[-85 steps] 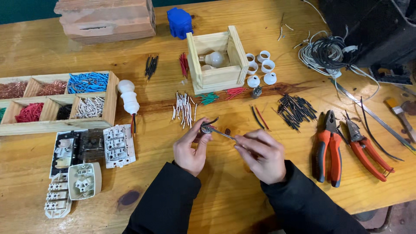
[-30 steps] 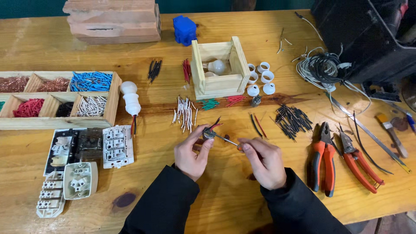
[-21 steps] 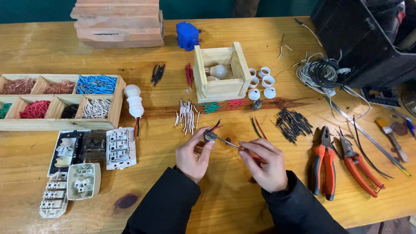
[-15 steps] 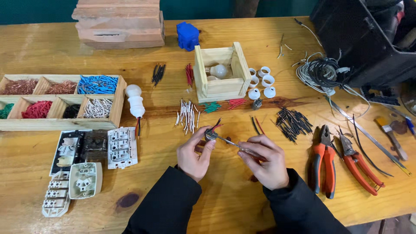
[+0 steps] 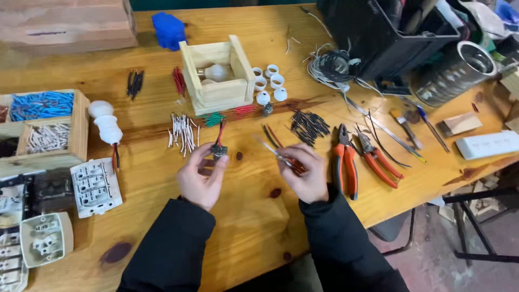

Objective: The person assembles a light fixture by screwing a bulb into a socket, testing it, and then disassembling it. They then use a screwdriver to attach wires to a socket base and reassemble the fixture components.

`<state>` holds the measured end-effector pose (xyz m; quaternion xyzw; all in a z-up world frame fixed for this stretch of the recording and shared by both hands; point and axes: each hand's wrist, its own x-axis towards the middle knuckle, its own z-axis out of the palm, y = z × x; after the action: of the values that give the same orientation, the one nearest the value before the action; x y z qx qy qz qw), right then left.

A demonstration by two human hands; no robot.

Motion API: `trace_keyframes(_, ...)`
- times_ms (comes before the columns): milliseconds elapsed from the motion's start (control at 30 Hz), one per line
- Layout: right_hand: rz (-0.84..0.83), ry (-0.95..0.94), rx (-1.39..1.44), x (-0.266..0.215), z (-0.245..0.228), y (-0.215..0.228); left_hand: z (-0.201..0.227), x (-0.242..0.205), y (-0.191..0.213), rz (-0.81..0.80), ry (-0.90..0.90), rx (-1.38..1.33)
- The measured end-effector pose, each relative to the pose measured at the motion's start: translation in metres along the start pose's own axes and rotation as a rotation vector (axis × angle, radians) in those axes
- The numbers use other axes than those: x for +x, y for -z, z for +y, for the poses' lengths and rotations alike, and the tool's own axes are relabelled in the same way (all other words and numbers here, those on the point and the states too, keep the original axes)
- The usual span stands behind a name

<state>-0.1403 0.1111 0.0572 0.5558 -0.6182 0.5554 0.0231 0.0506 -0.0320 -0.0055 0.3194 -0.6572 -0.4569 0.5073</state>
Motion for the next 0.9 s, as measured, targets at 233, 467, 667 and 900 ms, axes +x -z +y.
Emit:
trace_keyframes(233, 0.148, -0.088, -0.253, -0.031, 0.017, 0.032, 0.012, -0.012, -0.013, -0.067, 0.022, -0.04)
trace_keyframes(467, -0.098, -0.293, -0.677, -0.056, 0.05, 0.038, 0.002, -0.018, -0.023, -0.104, 0.08, -0.129)
trace_keyframes(667, -0.196, -0.345, -0.75, -0.061, 0.071, 0.042, 0.001, -0.02, -0.026, -0.107, 0.094, -0.182)
trace_keyframes(900, -0.079, -0.123, -0.441, -0.006, -0.008, 0.014, 0.011, -0.019, -0.023, -0.097, 0.131, -0.188)
